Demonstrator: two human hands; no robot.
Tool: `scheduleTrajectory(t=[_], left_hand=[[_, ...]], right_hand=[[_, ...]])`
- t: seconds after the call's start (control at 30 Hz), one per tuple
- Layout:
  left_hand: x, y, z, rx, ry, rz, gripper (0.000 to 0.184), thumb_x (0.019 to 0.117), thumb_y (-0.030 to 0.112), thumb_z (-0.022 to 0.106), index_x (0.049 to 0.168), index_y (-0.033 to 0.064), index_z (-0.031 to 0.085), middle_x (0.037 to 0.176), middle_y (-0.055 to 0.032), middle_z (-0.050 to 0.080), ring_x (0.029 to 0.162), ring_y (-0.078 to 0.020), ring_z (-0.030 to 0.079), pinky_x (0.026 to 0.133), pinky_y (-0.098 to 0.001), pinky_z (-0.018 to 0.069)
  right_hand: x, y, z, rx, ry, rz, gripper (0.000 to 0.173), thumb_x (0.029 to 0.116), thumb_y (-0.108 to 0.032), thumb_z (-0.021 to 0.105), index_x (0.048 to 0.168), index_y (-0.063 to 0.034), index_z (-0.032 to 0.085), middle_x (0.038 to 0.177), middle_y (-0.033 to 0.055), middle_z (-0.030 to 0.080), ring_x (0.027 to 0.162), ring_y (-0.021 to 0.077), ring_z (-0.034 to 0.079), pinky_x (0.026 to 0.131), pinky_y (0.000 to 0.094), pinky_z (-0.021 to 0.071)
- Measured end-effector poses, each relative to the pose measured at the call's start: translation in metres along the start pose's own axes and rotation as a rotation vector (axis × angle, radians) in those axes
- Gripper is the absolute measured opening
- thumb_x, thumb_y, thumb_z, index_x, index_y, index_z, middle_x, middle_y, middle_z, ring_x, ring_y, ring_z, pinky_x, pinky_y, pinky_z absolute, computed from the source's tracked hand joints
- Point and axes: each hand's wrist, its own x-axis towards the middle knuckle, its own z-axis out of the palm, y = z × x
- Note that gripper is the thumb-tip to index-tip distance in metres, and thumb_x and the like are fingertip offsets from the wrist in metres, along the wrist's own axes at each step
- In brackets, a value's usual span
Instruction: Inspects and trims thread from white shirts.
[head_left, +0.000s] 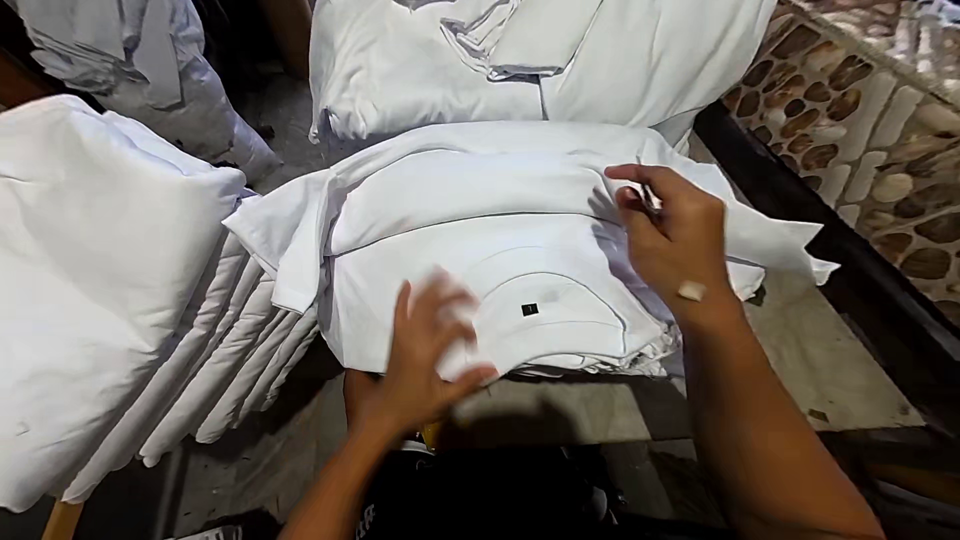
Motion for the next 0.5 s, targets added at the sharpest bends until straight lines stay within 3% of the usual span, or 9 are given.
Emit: scheduleTrajectory(t=[0.07,0.13,0.2,0.23,0.3,0.37,0.4,0.43,0.5], left_hand=[[-0.03,0.041,0.006,-0.236,-0.049,0.165,0.038,0.1058,0.039,0.053,0.079,0.014,0.062,0.098,-0.0055,0.069,0.113,-0.0158,0.063,0.118,-0.0413,0.0345],[-0.04,0.07,-0.006,-0.386,0.007,0.196,0.037,0.1065,0.037,0.052,0.081,0.0106,0.06,0.088,-0.0039,0.066,0.094,-0.0127,0.069,0.094,-0.0289,0.0563],[-0.038,0.074,-0.02,-0.055,0.155,0.039,0.047,0.1031,0.055,0.049,0.09,0.0111,0.06,0.088,0.0007,0.06,0.084,-0.0044,0.062,0.075,-0.0168,0.0524],[-0.031,0.066,-0.018,0.177,0.221,-0.071,0.053,0.1,0.059,0.052,0.089,0.0089,0.063,0.079,-0.0001,0.06,0.072,-0.0055,0.06,0.063,-0.0183,0.0496],[-0.016,0.048,0.0,0.509,0.193,-0.264,0.045,0.0946,0.044,0.059,0.081,0.0019,0.068,0.063,-0.008,0.06,0.052,-0.0188,0.059,0.045,-0.0339,0.0442],[-0.01,0.036,0.011,0.449,0.333,-0.279,0.028,0.0932,0.02,0.055,0.074,0.0015,0.065,0.058,-0.0047,0.057,0.048,-0.0119,0.055,0.045,-0.0267,0.0425],[-0.007,0.035,0.01,0.21,0.479,-0.282,0.025,0.0957,0.012,0.055,0.077,-0.0002,0.066,0.062,-0.0017,0.06,0.055,-0.0041,0.058,0.054,-0.0185,0.0476],[-0.003,0.036,0.008,-0.168,0.618,-0.327,0.022,0.0998,0.006,0.053,0.083,0.0015,0.066,0.07,0.0025,0.065,0.065,0.0019,0.063,0.064,-0.0145,0.0535],[0.012,0.047,-0.001,-1.075,0.729,-0.521,0.036,0.1075,0.01,0.036,0.094,0.0112,0.069,0.086,0.0005,0.075,0.083,-0.0067,0.073,0.078,-0.0248,0.0603]], right_hand=[[-0.012,-0.023,-0.007,0.072,0.032,-0.122,0.032,0.1062,-0.016,0.046,0.123,0.0052,0.063,0.107,0.0197,0.07,0.082,0.0157,0.063,0.073,0.0316,0.0519],[-0.028,-0.042,-0.007,0.167,0.017,-0.192,0.03,0.1028,-0.016,0.051,0.116,0.0053,0.067,0.097,0.0126,0.071,0.076,0.0029,0.06,0.067,0.018,0.0484],[-0.042,-0.061,-0.001,0.259,0.019,-0.247,0.026,0.1012,-0.017,0.055,0.11,0.0037,0.069,0.086,0.0081,0.068,0.072,-0.0023,0.057,0.065,0.0113,0.0459],[-0.048,-0.07,0.004,0.301,0.047,-0.28,0.024,0.1018,-0.017,0.056,0.105,0.0031,0.069,0.081,0.0076,0.067,0.071,-0.0022,0.057,0.066,0.0104,0.0456],[-0.058,-0.086,0.016,0.337,0.111,-0.351,0.022,0.1048,-0.016,0.056,0.1,0.0018,0.068,0.075,0.0085,0.066,0.069,-0.0003,0.06,0.066,0.0096,0.0475],[-0.066,-0.094,0.026,0.296,0.052,-0.383,0.022,0.1047,-0.015,0.054,0.103,0.0008,0.069,0.077,0.0088,0.066,0.068,0.0033,0.059,0.065,0.0115,0.0474],[-0.07,-0.096,0.034,0.235,0.021,-0.361,0.022,0.101,-0.014,0.055,0.103,0.0006,0.072,0.076,0.0095,0.066,0.063,0.0084,0.057,0.058,0.0172,0.0457],[-0.075,-0.096,0.042,0.157,-0.013,-0.333,0.024,0.0976,-0.015,0.056,0.105,0.0,0.073,0.076,0.0103,0.067,0.059,0.014,0.058,0.051,0.0248,0.0456],[-0.082,-0.097,0.056,0.047,0.008,-0.32,0.029,0.0969,-0.017,0.055,0.108,0.0014,0.074,0.075,0.0132,0.066,0.052,0.0222,0.058,0.042,0.0342,0.0427]])
